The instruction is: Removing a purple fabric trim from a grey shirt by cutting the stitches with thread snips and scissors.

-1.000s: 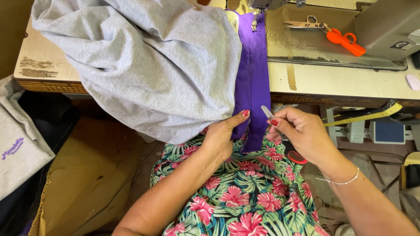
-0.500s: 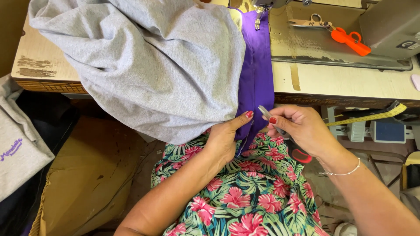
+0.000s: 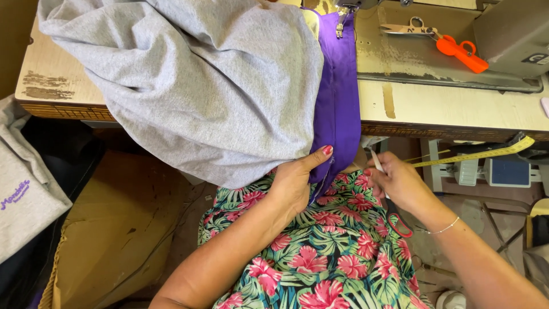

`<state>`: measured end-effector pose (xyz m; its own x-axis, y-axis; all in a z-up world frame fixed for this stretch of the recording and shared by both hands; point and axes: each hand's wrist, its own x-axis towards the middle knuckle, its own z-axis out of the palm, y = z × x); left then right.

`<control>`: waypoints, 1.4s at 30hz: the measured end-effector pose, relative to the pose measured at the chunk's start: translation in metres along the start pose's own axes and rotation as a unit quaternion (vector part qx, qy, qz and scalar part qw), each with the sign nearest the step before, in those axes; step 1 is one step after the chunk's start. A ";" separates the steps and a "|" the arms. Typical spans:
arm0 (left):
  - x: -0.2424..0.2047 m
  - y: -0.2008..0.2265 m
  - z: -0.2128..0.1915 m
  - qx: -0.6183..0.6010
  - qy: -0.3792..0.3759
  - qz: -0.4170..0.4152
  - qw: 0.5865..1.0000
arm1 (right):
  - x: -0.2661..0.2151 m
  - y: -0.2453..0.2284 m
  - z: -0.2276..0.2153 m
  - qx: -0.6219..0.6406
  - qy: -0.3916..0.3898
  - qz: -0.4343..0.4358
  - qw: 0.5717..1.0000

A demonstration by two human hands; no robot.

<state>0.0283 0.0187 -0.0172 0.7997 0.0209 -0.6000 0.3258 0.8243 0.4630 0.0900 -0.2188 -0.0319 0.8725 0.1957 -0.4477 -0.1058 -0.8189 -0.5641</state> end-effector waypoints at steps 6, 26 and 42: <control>-0.011 -0.001 0.018 -0.023 0.045 -0.017 0.999 | -0.059 -0.068 -0.030 -0.078 0.072 -0.001 0.994; 0.006 -0.023 0.001 0.007 0.005 0.002 1.000 | -0.031 -0.085 -0.003 -0.232 0.077 -0.107 0.964; -0.030 0.017 0.040 0.096 0.042 0.056 0.993 | -0.022 -0.135 -0.020 -0.020 -0.050 -0.041 0.998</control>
<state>0.0302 0.0094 0.0353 0.7944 0.1602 -0.5859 0.3335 0.6912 0.6412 0.0951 -0.1236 0.0679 0.8252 0.3138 -0.4696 -0.0157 -0.8183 -0.5745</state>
